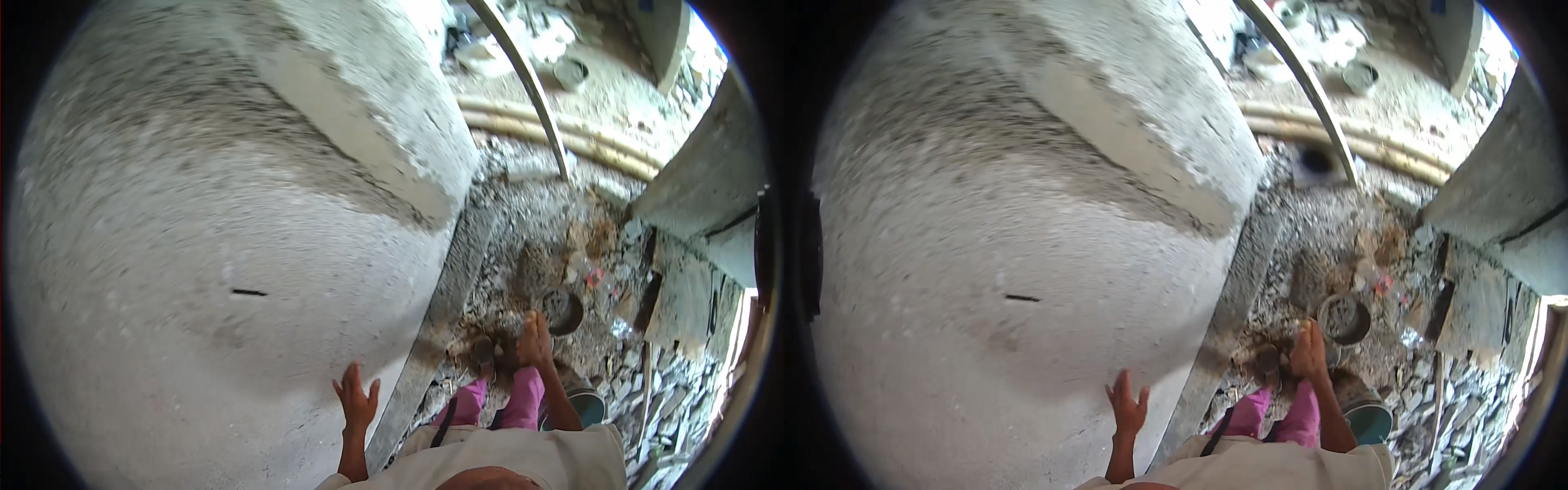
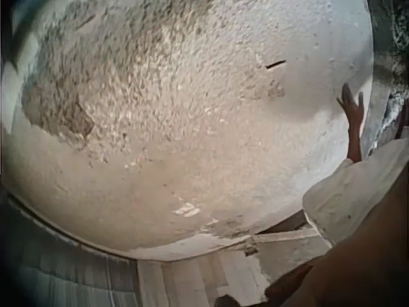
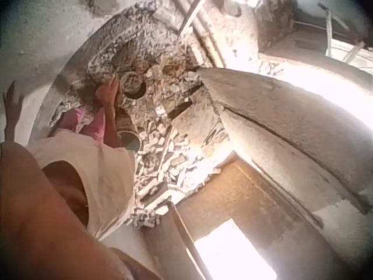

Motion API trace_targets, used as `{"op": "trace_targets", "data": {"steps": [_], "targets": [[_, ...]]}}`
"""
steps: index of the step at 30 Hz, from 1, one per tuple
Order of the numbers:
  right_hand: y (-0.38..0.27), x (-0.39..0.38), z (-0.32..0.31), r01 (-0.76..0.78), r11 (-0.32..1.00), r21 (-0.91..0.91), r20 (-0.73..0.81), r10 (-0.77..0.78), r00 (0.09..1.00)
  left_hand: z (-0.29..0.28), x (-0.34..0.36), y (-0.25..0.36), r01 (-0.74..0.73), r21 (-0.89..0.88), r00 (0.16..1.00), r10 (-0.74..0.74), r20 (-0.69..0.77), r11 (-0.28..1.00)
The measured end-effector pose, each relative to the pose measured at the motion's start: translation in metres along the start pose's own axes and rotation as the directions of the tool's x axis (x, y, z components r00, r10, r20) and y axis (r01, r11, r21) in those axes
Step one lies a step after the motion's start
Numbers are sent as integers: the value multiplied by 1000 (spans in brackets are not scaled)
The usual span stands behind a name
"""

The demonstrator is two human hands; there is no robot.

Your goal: The person mixes mortar in a small container and applies it to a concrete wall using a trowel, smoothing the surface with several strokes.

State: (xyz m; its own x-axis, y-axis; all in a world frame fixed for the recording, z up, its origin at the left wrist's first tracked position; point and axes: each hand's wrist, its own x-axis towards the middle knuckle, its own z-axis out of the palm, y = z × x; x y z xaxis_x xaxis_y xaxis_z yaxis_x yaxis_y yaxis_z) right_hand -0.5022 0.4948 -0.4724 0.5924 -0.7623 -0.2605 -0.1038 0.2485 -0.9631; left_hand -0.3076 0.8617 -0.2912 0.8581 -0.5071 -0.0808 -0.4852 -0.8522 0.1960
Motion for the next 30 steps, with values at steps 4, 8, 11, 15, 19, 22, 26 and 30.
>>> {"op": "trace_targets", "data": {"steps": [4, 8, 11, 15, 19, 22, 26, 30], "targets": [[-153, 11, 103, -231, 835, 500, 236, 125, 964, -94, 20, -20, -8, 206, 823, 124, -554, 978], [-277, 32, 155, -352, 582, 733, 488, -89, 869, -194, 10, -47, 245, 314, 469, 171, -866, 917], [-358, 21, 185, -293, 512, 807, 456, -228, 860, -246, -23, -96, 514, 367, 235, 284, -930, 776], [-440, 5, 203, 150, 577, 803, 116, -398, 910, -272, -52, -158, 775, 237, 101, 256, -962, 586], [-483, 43, 238, 611, 630, 480, -321, -521, 790, -268, -36, -206, 778, 230, 83, 267, -960, 585], [-487, 103, 276, 758, 626, 181, -509, -600, 617, -271, -30, -213, 819, 195, 42, 283, -958, 540], [-486, 162, 350, 765, 593, -250, -368, -789, 491, -264, -11, -192, 740, 210, 24, 286, -958, 639], [-546, 0, 458, 841, 458, 287, -41, -872, 488, -267, -16, -211, 774, 217, 35, 302, -953, 595]]}}
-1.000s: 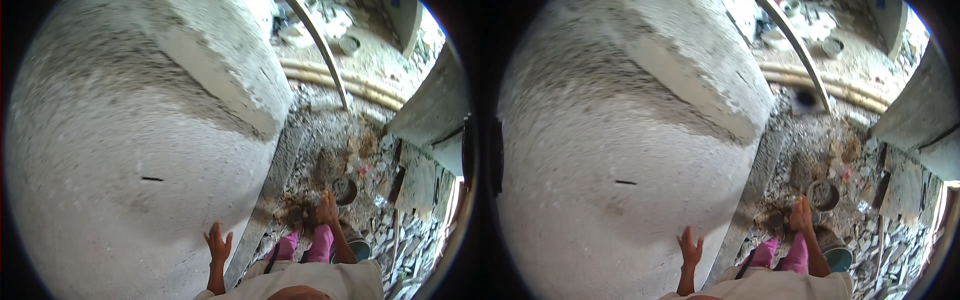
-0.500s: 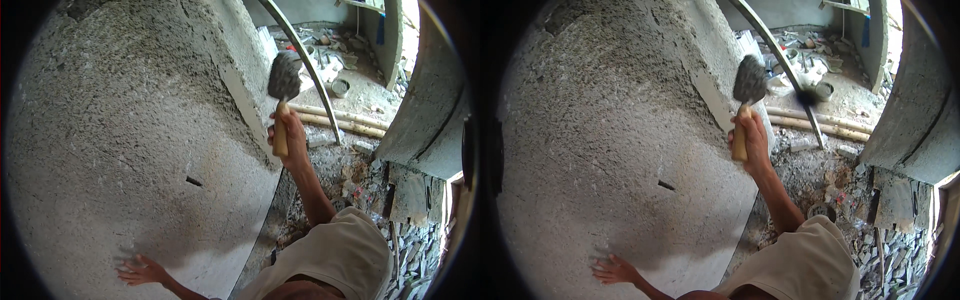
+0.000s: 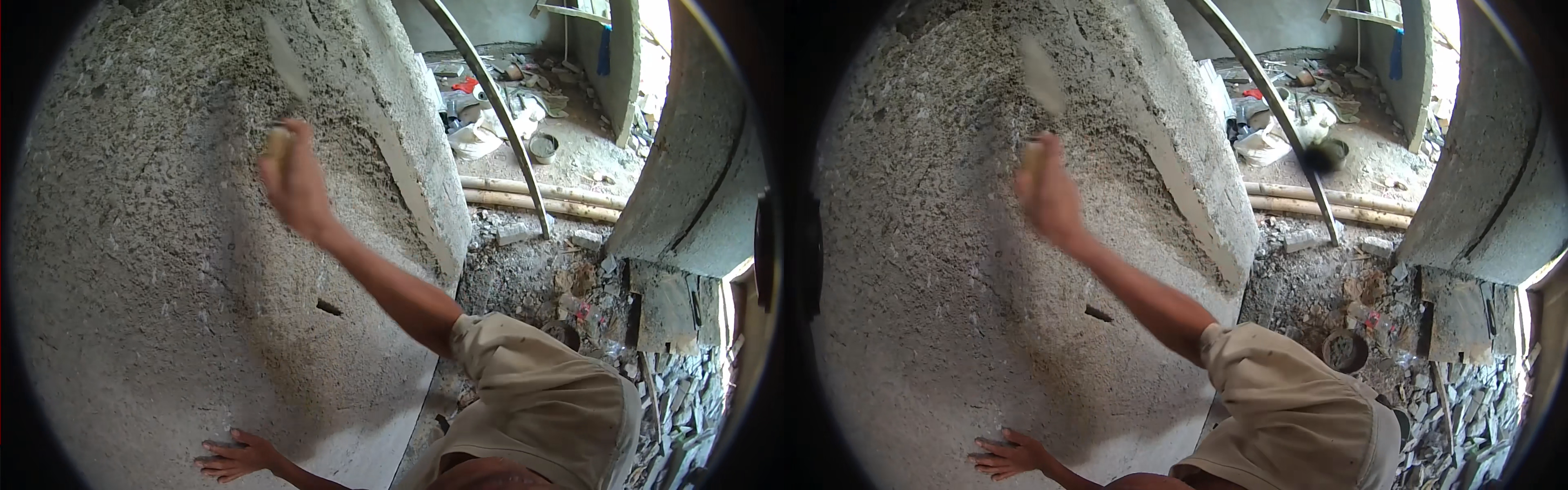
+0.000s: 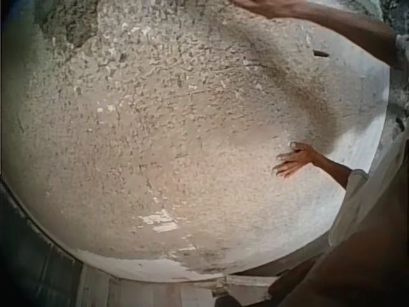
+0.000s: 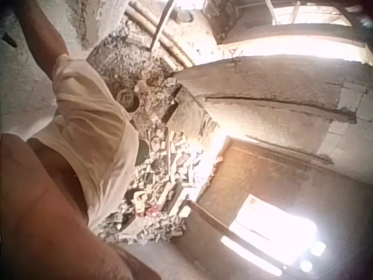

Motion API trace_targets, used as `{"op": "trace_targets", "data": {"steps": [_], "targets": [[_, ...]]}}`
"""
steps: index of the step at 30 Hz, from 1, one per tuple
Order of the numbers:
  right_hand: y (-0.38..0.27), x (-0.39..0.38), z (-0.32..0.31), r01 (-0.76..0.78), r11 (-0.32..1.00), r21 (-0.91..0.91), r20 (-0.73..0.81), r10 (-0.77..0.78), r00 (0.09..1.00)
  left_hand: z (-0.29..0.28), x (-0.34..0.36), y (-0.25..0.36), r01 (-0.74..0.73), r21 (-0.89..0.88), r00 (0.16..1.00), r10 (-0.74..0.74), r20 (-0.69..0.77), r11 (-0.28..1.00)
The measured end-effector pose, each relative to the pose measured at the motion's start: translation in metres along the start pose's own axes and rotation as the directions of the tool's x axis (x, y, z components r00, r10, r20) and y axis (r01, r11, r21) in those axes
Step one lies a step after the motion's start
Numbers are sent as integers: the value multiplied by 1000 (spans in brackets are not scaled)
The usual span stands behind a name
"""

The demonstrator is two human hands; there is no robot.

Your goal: The person mixes mortar in a small container and applies it to a concrete wall using a trowel, smoothing the surface with several strokes.

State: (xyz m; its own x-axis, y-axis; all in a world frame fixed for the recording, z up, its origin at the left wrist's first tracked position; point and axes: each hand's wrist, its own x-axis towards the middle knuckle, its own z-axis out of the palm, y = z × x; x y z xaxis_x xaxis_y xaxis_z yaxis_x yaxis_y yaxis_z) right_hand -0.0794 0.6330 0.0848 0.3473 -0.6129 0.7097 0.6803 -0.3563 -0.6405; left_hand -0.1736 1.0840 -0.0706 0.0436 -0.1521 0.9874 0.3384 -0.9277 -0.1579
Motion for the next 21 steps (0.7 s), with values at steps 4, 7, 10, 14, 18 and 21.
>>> {"op": "trace_targets", "data": {"steps": [4, 7, 10, 14, 18, 21], "targets": [[-85, -5, -4, 184, 959, 213, 46, -198, 979, -3, 2, -1, 32, -30, 999, -31, 35, 999], [-38, -6, -53, 29, 999, -20, 83, -28, 996, -1, 5, 3, 70, -87, 997, -69, 16, 994], [32, -11, -127, -327, 916, -231, -5, 335, 942, 1, 2, 5, 78, -106, 997, -76, 15, 991], [51, 4, -150, -517, 850, 99, 47, 515, 856, -1, 6, -5, 24, -65, 1000, -25, -17, 998], [123, 17, -139, -682, 659, 316, 170, 668, 725, 0, 1, 0, 37, -134, 999, -38, -9, 990], [171, -17, -144, -709, 511, 486, 107, 770, 629, 0, 2, 4, 24, -109, 1000, -24, -2, 994]]}}
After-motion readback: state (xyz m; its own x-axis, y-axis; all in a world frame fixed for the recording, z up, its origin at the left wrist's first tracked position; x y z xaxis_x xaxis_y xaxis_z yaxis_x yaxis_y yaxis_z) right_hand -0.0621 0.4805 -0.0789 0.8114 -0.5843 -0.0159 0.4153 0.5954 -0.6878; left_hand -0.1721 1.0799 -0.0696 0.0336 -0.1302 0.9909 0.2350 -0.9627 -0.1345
